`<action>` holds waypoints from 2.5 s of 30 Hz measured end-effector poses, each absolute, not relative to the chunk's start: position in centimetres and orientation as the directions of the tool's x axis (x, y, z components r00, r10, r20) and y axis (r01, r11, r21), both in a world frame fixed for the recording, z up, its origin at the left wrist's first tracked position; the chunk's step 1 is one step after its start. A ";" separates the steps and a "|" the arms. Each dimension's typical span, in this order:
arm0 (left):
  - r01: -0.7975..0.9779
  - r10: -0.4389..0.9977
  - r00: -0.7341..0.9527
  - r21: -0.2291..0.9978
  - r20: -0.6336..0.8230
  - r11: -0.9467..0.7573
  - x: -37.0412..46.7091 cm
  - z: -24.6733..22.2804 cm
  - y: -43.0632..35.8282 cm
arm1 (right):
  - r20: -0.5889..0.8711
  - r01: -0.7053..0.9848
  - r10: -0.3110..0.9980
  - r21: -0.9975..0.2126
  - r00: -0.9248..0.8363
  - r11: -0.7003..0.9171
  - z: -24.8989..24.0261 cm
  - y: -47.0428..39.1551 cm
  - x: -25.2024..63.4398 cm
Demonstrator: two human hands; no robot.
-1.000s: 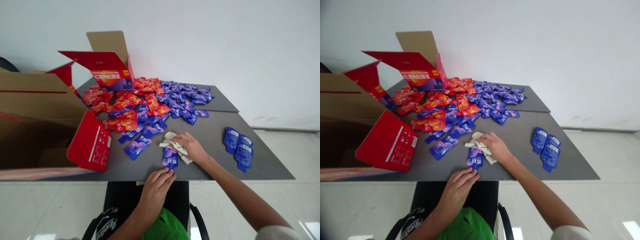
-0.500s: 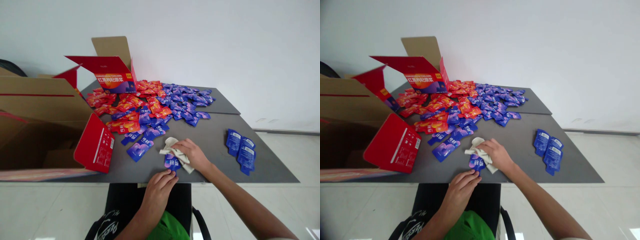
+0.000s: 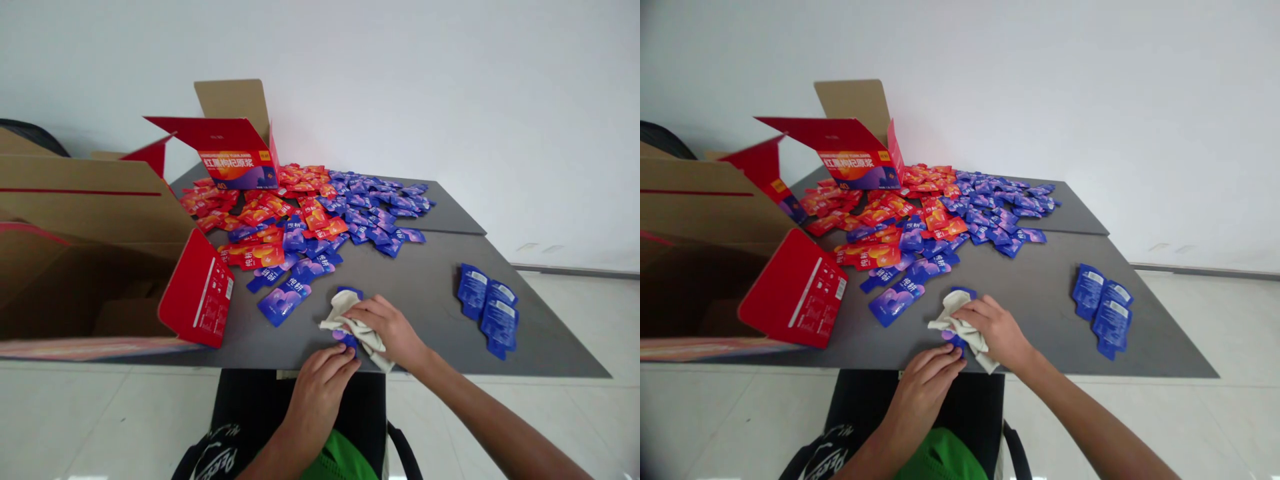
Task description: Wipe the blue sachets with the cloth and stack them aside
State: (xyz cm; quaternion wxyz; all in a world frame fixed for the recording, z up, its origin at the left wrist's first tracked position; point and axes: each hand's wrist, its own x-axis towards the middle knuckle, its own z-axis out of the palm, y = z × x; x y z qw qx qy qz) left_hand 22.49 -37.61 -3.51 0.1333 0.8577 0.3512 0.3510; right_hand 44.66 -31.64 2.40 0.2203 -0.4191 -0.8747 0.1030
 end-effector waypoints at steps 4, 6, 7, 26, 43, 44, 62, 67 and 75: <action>0.507 0.691 0.504 0.471 0.518 -0.722 22.6 -3.8 -37.6 | 0.367 0.792 0.819 -0.270 -0.441 0.547 2.7 -26.5 46.5; 0.507 0.694 0.494 0.476 0.523 -0.719 22.6 -3.7 -37.6 | 0.423 0.804 0.812 -0.260 -0.403 0.534 4.0 -26.3 46.5; 0.506 0.695 0.492 0.478 0.524 -0.718 22.6 -3.7 -37.6 | 0.447 0.795 0.802 -0.270 -0.397 0.543 4.7 -27.0 46.2; 0.488 0.705 0.494 0.509 0.509 -0.709 22.6 -3.6 -37.6 | 0.418 0.764 0.791 -0.281 -0.447 0.581 6.2 -30.5 45.8; 0.483 0.689 0.517 0.492 0.508 -0.724 22.5 -3.5 -37.4 | 0.367 0.766 0.791 -0.253 -0.489 0.591 5.9 -29.5 45.4; 0.484 0.691 0.521 0.494 0.501 -0.722 22.5 -3.3 -37.4 | 0.351 0.743 0.780 -0.267 -0.518 0.613 6.0 -31.2 45.0; 0.481 0.682 0.545 0.485 0.487 -0.730 22.3 -3.2 -37.2 | 0.373 0.747 0.797 -0.308 -0.475 0.589 6.2 -31.2 45.1; 0.478 0.685 0.559 0.493 0.467 -0.727 22.2 -2.6 -37.1 | 0.204 0.714 0.803 -0.375 -0.559 0.592 4.2 -35.6 44.1; 0.483 0.679 0.563 0.479 0.471 -0.733 22.1 -3.5 -37.1 | 0.279 0.842 0.863 -0.233 -0.422 0.487 3.4 -26.4 46.2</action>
